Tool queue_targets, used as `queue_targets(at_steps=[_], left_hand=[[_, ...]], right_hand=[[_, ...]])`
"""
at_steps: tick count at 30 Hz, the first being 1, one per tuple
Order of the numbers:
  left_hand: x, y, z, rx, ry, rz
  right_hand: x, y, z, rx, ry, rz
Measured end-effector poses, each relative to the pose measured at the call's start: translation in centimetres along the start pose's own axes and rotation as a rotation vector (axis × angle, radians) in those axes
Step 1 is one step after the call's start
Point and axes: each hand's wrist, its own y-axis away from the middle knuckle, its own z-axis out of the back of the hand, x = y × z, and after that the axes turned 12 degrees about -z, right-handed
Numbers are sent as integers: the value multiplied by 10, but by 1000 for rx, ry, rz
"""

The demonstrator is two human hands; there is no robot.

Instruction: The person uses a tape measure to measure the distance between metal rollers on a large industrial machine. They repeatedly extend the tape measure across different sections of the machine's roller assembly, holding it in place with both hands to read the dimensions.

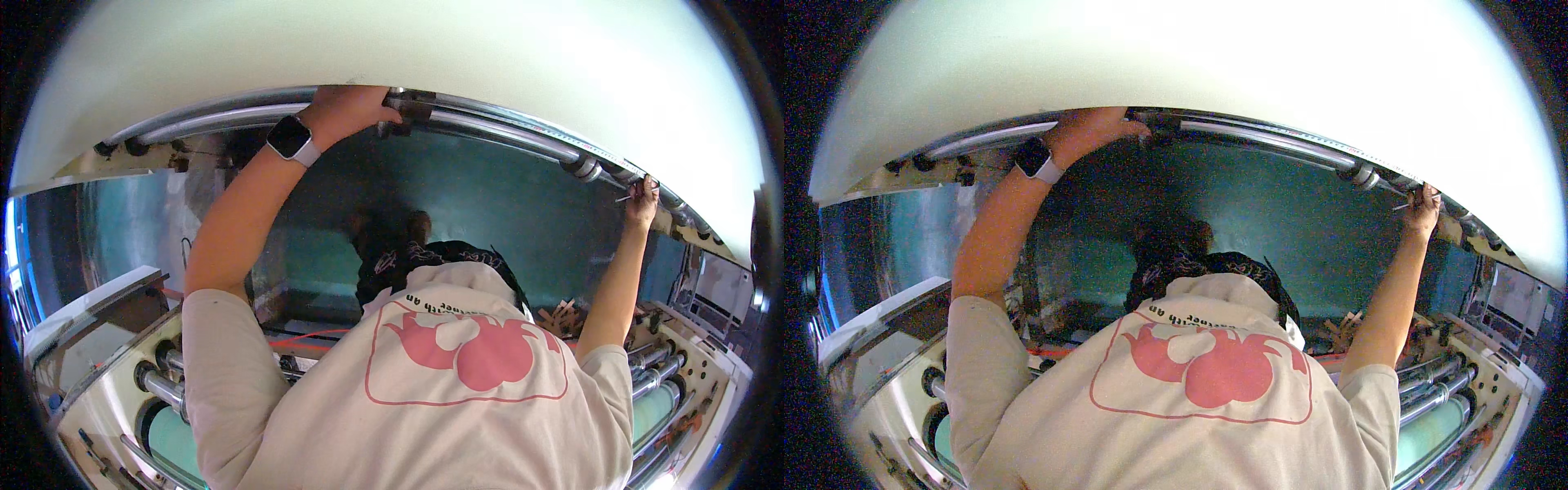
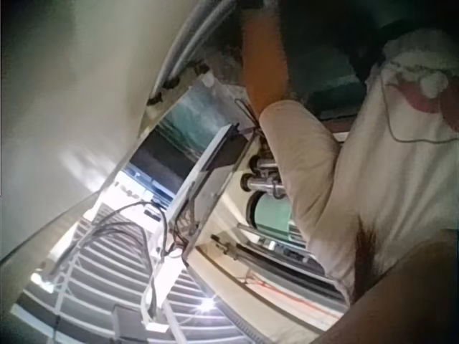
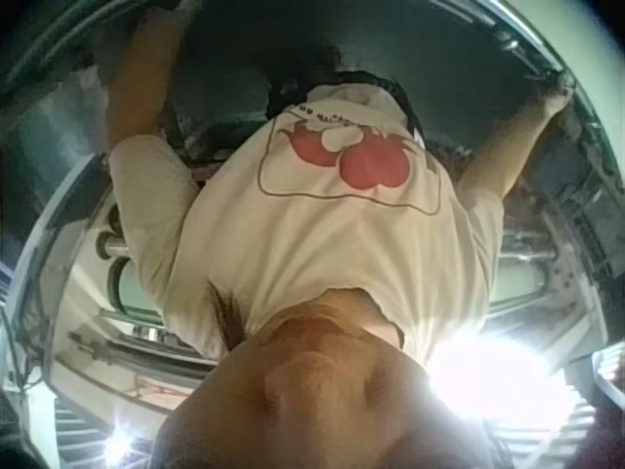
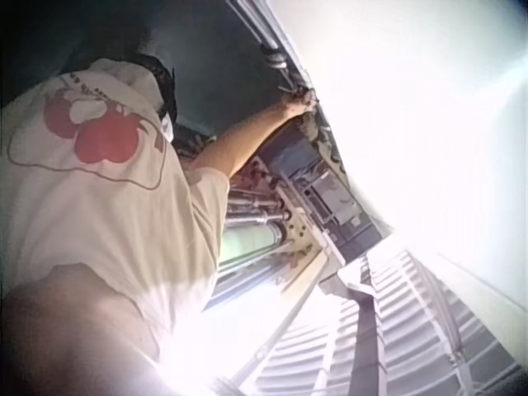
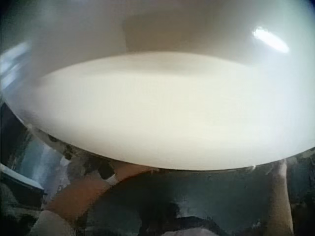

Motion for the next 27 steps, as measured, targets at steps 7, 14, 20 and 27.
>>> queue_targets(at_steps=[7,14,20,27], left_hand=[[1,1,-5,9,18,17],[-1,-1,-1,34,15,31],[-1,0,-2,60,39,49],[-2,0,0,29,26,40]], right_hand=[[-1,11,-22,-113,-15,5],[-1,6,-10,-48,-10,14],[0,6,-10,-34,-8,18],[0,5,-8,29,3,29]])
